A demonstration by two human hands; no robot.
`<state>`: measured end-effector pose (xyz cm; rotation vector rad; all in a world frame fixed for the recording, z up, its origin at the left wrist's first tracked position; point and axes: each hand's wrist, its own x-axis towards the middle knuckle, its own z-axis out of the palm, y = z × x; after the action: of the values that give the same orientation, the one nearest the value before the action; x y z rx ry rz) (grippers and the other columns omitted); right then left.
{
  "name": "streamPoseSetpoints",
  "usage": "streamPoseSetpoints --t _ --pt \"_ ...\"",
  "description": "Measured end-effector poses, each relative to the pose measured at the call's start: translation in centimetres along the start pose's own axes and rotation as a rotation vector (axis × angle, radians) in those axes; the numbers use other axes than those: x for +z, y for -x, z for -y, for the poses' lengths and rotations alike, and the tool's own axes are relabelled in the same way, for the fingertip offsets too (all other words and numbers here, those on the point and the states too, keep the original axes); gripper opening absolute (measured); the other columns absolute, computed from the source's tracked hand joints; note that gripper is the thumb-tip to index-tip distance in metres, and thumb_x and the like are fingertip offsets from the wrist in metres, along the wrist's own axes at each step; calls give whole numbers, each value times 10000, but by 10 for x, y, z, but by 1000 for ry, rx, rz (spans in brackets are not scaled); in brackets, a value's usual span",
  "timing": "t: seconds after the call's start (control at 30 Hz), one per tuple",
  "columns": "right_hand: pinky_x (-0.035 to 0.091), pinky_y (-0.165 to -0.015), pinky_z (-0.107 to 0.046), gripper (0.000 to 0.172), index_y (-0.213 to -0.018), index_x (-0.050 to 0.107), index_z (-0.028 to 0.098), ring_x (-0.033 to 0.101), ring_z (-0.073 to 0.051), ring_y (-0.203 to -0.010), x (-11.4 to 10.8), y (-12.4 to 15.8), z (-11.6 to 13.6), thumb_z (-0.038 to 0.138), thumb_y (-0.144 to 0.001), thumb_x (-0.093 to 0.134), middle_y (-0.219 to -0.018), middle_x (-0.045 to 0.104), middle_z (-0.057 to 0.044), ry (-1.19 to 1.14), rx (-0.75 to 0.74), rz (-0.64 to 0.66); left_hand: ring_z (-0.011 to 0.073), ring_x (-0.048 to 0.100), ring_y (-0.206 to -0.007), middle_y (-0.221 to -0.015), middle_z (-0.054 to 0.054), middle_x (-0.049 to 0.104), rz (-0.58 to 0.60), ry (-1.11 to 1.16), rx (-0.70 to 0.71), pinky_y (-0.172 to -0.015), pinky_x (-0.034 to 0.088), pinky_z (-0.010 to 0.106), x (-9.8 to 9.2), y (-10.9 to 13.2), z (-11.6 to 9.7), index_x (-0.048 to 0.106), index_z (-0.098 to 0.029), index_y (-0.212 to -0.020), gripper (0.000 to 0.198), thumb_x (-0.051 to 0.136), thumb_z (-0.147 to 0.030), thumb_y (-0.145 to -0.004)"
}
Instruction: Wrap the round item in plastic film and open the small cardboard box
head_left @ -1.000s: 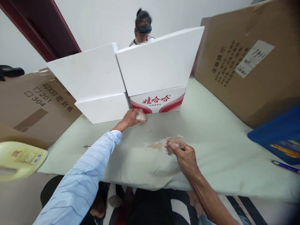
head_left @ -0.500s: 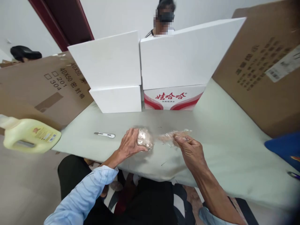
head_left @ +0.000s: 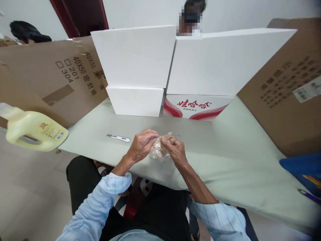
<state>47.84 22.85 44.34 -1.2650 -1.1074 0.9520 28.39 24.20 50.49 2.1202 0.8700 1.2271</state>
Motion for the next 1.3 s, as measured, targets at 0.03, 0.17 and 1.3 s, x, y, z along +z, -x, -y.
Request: streamPoseSetpoints --t 0.03,0.17,1.3 --pt "522 -800 -325 534 -567 582 192 652 -220 -899 3 -2 -4 637 -727 830 -993 721 -88 38 -29 2 211 724 -1099 -1128 97 772 62 -14 7 -1028 565 363 6 0 4 765 -193 -1029 196 571 -173 -1009" --pt "531 -863 -361 550 -601 663 198 675 -239 -936 7 -5 -14 703 -807 730 -1023 745 -103 184 -96 45 255 673 -1210 -1249 122 729 189 -152 -40 -1098 549 432 28 9 31 731 -200 -1171 249 580 -152 -978" --pt "451 -1218 -517 735 -1730 -51 160 418 -305 -1548 -25 53 -79 332 -1152 369 -1654 434 -194 1076 -719 171 230 716 -1022 -1140 104 728 18 -162 -161 -933 619 379 45 56 58 716 -187 -1228 262 712 -209 -966"
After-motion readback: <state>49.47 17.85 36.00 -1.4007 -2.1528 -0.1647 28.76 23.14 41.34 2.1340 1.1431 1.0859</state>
